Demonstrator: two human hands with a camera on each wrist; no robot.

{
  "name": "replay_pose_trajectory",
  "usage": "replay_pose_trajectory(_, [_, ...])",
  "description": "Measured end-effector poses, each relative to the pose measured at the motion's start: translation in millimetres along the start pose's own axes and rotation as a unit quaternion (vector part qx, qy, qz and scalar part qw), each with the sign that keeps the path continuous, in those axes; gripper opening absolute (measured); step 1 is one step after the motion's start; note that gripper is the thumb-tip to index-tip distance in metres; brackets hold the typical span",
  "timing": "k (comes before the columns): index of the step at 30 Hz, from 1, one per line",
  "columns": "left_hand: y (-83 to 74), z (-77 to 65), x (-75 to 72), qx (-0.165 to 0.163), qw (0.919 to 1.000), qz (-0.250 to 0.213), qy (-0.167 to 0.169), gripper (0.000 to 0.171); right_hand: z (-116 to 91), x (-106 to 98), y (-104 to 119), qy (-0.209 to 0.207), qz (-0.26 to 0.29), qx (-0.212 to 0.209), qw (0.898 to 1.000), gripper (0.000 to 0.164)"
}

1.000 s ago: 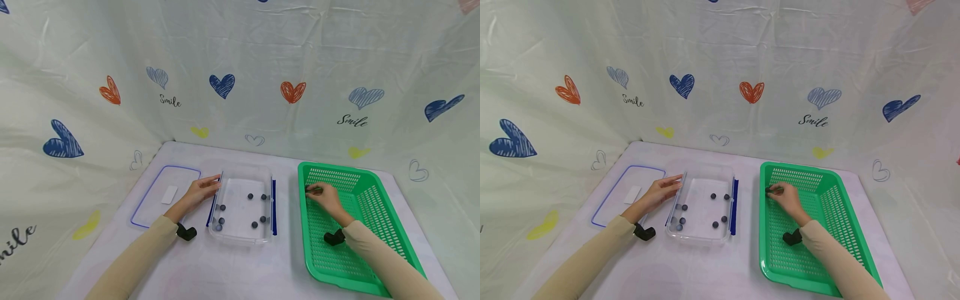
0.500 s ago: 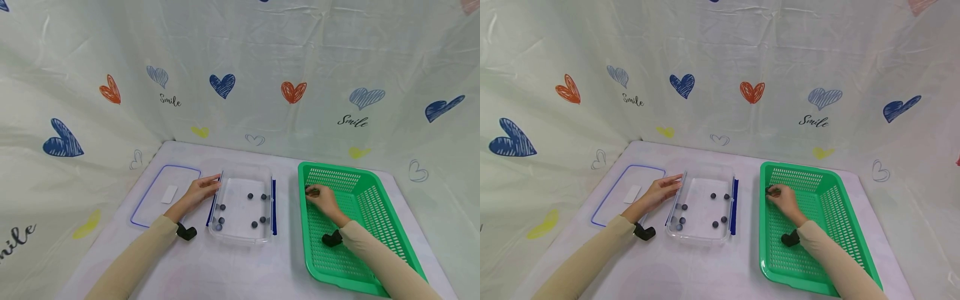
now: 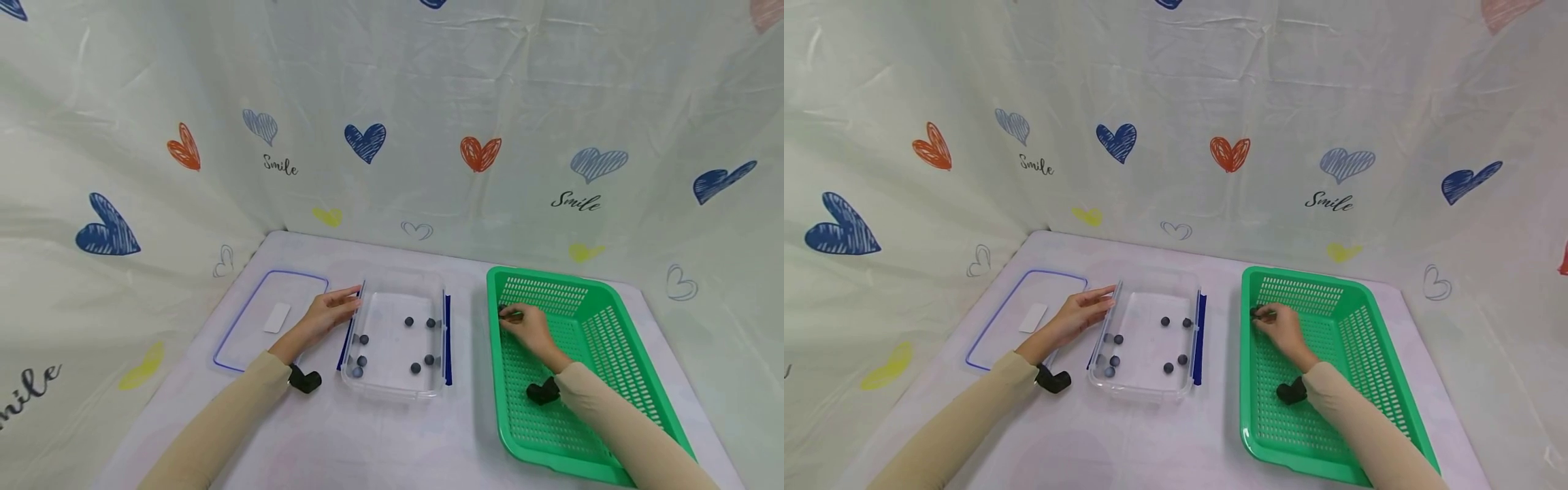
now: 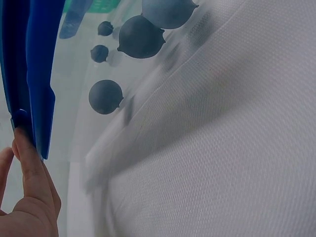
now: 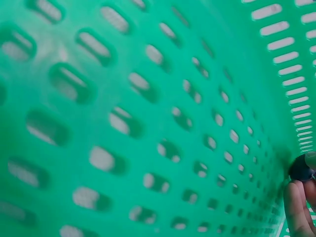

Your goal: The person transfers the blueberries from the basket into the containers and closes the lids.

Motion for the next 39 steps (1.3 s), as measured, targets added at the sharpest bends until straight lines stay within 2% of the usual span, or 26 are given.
replay_pose_trajectory(6, [1.1,0.3,-0.6,-0.004,1.0,0.001,-0.006,0.05,1,-11,3,-0.011,-0.003,0.006,1.0,0.015])
replay_pose_trajectory(12, [-0.6,0.4,0.9,0.001,1.0,-0.002,0.002,0.052,4,-26,10,-0.027,-0.009,0.016,0.999,0.017])
replay_pose_trajectory(20, [-1.6,0.2,1.9,-0.001,1.0,0.0,0.004,0.052,9,-43,24,-0.049,0.012,0.016,0.999,0.02])
replay_pose_trajectory(29, [-0.2,-0.3,0.3,-0.002,0.9999,0.012,0.0,0.053,9,-53,44,-0.045,0.008,0.017,0.999,0.024])
replay_pose_trajectory(34, [-0.6,-0.7,0.3,0.0,0.9999,0.013,0.002,0.053,7,-59,70,-0.038,0.018,0.007,0.999,0.023])
replay_pose_trajectory(36, [-0.8,-1.1,0.6,-0.002,0.9999,0.013,0.003,0.052,7,-61,73,-0.037,0.026,0.004,0.999,0.023])
replay_pose_trajectory(39, [-0.7,-1.3,0.9,-0.005,0.9999,0.009,0.002,0.052,10,-61,64,-0.038,0.03,0.01,0.999,0.025])
Point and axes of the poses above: each hand's wrist, its own z-axis towards the middle knuckle, its own x-axis out of the palm, y = z × x, the point moved 9 cm from there along z, towards the middle knuckle, and after that the axes turned 4 degrees about -y, right-handed, at the moved point
